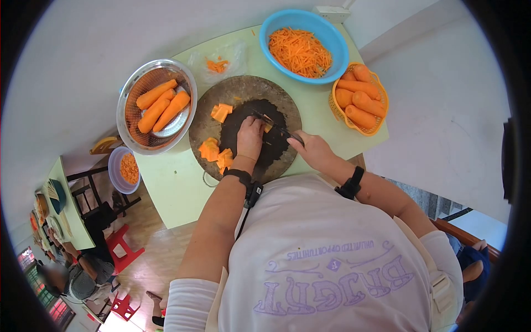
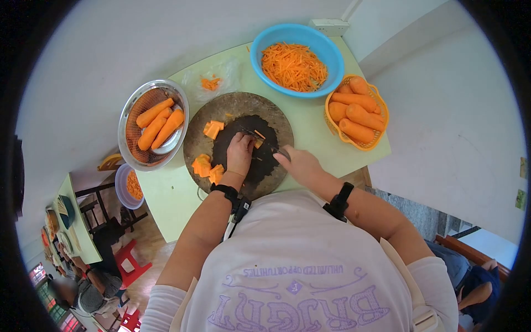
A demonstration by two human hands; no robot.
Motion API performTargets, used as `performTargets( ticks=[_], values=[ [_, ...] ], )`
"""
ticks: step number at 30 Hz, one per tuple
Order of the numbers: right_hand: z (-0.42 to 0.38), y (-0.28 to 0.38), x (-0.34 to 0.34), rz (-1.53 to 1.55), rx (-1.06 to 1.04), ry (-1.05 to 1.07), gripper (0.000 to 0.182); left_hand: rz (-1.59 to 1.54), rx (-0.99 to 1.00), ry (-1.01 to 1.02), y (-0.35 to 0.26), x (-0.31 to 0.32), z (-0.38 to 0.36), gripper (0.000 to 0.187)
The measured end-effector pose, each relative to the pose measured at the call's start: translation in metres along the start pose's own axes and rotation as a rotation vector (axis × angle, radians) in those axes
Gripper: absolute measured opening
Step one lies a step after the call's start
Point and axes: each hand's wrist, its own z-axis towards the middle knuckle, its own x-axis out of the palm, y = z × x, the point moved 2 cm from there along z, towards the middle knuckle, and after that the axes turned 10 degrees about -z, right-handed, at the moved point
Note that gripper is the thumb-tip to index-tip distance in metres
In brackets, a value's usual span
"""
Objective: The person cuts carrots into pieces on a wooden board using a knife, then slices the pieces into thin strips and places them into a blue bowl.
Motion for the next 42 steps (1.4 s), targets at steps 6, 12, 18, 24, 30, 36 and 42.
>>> performTargets(
  ticks=[6, 12, 18, 24, 30, 36, 42],
  values=[
    [-0.001, 0.003, 0.0, -0.016, -0.003, 0.002, 0.042, -0.011, -0.024, 0.009, -0.001, -0.001, 0.0, 0.006],
    [0.003, 0.005, 0.004, -0.083, 0.016, -0.006, 0.043, 0.007, -0.052, 0.031, -0.002, -0.001, 0.0, 0.007],
    [0.008, -0.005, 0.01, -0.044, 0.016, -0.016, 0.045, -0.02, 0.006, -0.01, 0.001, -0.001, -0.001, 0.006],
    [0.001, 0.002, -0.002, 0.004, -0.013, 0.014, 0.044, -0.022, -0.017, 0.002, -0.001, -0.002, -0.001, 0.007],
    [0.0, 0.003, -0.001, -0.015, -0.016, 0.02, 0.041, -0.013, -0.021, 0.005, -0.001, -0.001, -0.001, 0.006],
    [0.001, 0.004, 0.002, -0.034, 0.008, 0.027, 0.042, -0.025, -0.021, -0.005, -0.001, -0.001, -0.001, 0.006],
    [0.004, -0.002, 0.009, -0.05, 0.023, 0.004, 0.045, -0.033, -0.032, 0.026, 0.001, -0.005, -0.001, 0.006]
  ],
)
